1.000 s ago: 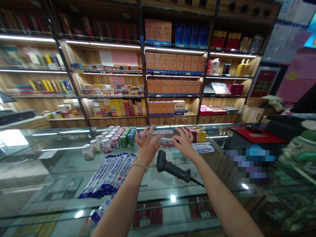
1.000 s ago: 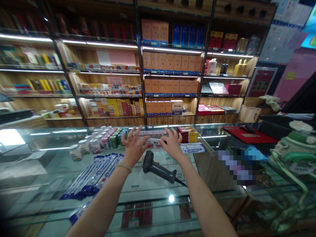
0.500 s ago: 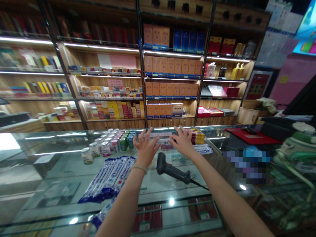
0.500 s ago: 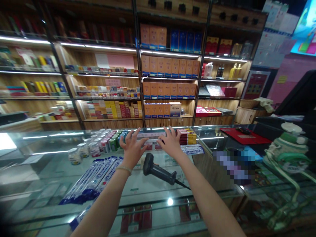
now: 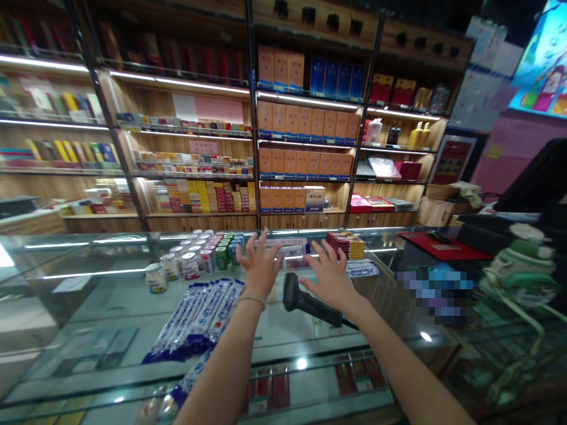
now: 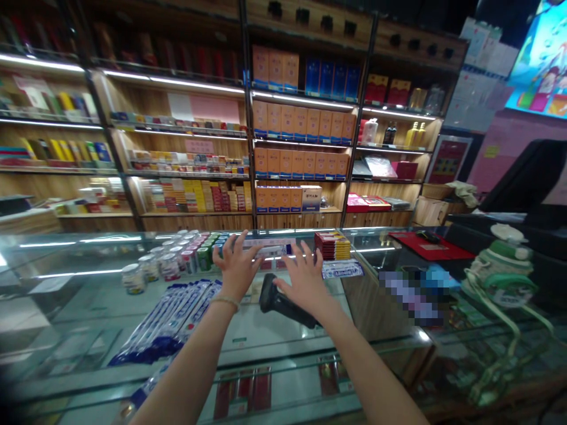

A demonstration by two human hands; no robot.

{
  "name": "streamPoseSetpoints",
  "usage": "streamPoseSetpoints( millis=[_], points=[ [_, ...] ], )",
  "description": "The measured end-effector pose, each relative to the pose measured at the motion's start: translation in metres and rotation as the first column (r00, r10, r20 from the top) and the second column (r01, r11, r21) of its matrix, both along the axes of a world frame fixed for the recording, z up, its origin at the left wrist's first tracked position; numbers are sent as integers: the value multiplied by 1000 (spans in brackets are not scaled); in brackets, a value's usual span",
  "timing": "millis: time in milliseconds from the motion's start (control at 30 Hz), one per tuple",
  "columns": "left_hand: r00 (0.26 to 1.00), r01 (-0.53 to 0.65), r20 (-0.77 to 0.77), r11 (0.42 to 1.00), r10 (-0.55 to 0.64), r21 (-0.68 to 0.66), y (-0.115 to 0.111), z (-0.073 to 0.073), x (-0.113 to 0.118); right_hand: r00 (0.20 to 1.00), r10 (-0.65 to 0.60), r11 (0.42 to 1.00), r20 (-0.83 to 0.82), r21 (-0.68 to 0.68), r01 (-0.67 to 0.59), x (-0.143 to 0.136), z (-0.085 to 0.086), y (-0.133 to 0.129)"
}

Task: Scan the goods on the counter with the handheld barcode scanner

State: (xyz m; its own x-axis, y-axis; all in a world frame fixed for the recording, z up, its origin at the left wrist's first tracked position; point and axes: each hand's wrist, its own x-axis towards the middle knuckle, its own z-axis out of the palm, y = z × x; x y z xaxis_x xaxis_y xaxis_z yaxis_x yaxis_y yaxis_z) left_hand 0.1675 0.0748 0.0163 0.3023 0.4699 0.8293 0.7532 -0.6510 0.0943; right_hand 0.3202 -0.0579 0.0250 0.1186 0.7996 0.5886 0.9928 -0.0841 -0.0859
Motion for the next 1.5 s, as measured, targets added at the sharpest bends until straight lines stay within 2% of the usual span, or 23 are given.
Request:
streamPoseSetpoints(
  millis=[133,200,400,600,833,1067,1267,1400,1500],
  points=[
    [1000,-2,9,1000,2,-16,-1,0,-1,999,39,988,0,-149,-38,-17,-19,-21],
    [1000,0,7,1000,0,-27,-1,0,-1,1000,25,983,-10,-182,-27,-22,-28,-24],
    [1000,-4,5,999,4,-47,-1,-1,-1,1000,-9,988,-20,-156,5,-28,-47,-18],
    [1000,-17,-5,999,17,-51,0,-2,-1,1000,-17,992,-10,-126,16,-32,-54,-14],
    [999,-49,-22,995,47,-92,-3,1,-1,999,14,998,-42,-57,-17,-32,-46,-20],
    [998,-56,-1,993,56,-100,-2,1,0,965,-15,996,-261,-88,-9,-27,-15,-37],
    [997,-68,15,992,70,-107,-2,2,0,905,57,993,-421,-68,-94,-20,-1,-45],
    [997,-73,16,992,75,-104,-2,2,1,914,-46,993,-402,-116,-1,-21,-2,-42],
    [997,-72,16,992,74,-102,-1,1,1,918,-79,993,-389,-107,40,-22,-3,-41]
  ],
)
